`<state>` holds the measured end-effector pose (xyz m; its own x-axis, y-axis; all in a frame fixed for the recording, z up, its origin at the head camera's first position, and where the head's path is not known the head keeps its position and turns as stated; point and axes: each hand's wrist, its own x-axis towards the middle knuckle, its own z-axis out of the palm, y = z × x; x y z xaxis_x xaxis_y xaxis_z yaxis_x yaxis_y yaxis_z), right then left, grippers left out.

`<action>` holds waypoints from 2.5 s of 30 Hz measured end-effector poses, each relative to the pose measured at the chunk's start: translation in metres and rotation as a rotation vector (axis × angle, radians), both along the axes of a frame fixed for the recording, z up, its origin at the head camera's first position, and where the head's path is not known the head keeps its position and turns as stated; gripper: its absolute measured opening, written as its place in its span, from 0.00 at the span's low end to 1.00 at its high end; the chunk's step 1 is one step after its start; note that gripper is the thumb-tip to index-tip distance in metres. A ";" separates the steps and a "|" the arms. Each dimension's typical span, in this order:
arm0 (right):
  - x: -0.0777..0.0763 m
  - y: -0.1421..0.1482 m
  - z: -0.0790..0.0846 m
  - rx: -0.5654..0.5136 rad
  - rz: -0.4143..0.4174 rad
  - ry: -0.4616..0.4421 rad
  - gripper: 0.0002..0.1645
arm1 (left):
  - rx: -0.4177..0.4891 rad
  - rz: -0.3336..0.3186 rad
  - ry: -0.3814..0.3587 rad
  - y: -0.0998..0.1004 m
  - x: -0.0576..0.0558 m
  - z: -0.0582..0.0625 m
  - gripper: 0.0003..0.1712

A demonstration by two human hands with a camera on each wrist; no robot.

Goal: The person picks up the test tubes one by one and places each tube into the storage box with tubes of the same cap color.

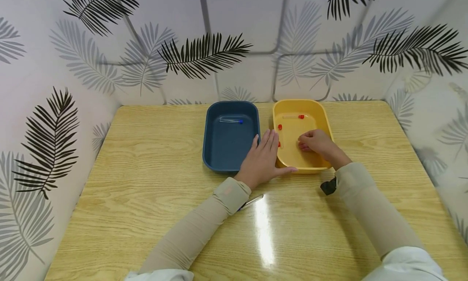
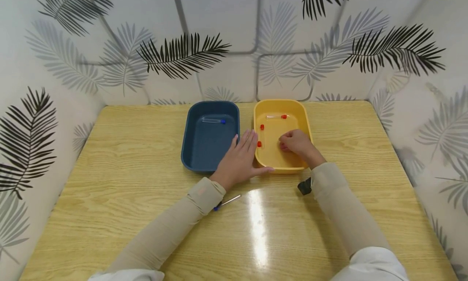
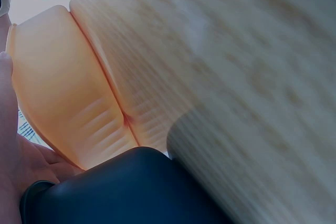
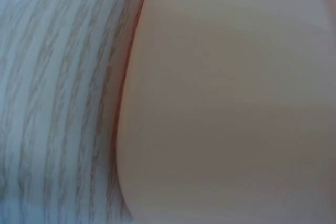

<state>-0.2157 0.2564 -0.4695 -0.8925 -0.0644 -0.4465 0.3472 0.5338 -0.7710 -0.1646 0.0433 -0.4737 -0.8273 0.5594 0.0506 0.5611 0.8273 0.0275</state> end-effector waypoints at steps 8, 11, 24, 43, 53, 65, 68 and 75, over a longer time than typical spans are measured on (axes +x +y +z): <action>0.001 0.000 0.000 -0.010 0.003 0.003 0.23 | 0.000 0.004 -0.016 0.001 0.000 0.002 0.67; 0.002 0.000 0.001 -0.012 0.016 0.016 0.24 | -0.001 0.007 -0.027 0.001 0.000 0.002 0.67; 0.027 0.009 0.025 0.238 0.116 0.514 0.22 | -0.001 0.003 -0.024 0.000 0.000 0.001 0.67; 0.074 0.032 0.024 0.380 0.123 0.635 0.29 | 0.013 -0.007 -0.019 -0.001 0.001 0.001 0.67; 0.082 0.035 0.016 0.383 0.136 0.657 0.30 | 0.015 -0.012 -0.020 0.000 -0.001 0.002 0.66; 0.085 0.030 0.011 0.411 0.150 0.717 0.30 | 0.036 -0.013 -0.050 -0.007 0.001 0.014 0.65; 0.084 0.030 0.009 0.417 0.150 0.726 0.30 | 0.079 -0.018 -0.074 -0.019 0.003 0.022 0.64; 0.085 0.030 0.007 0.406 0.143 0.756 0.29 | 0.139 0.048 -0.063 -0.073 0.005 0.034 0.62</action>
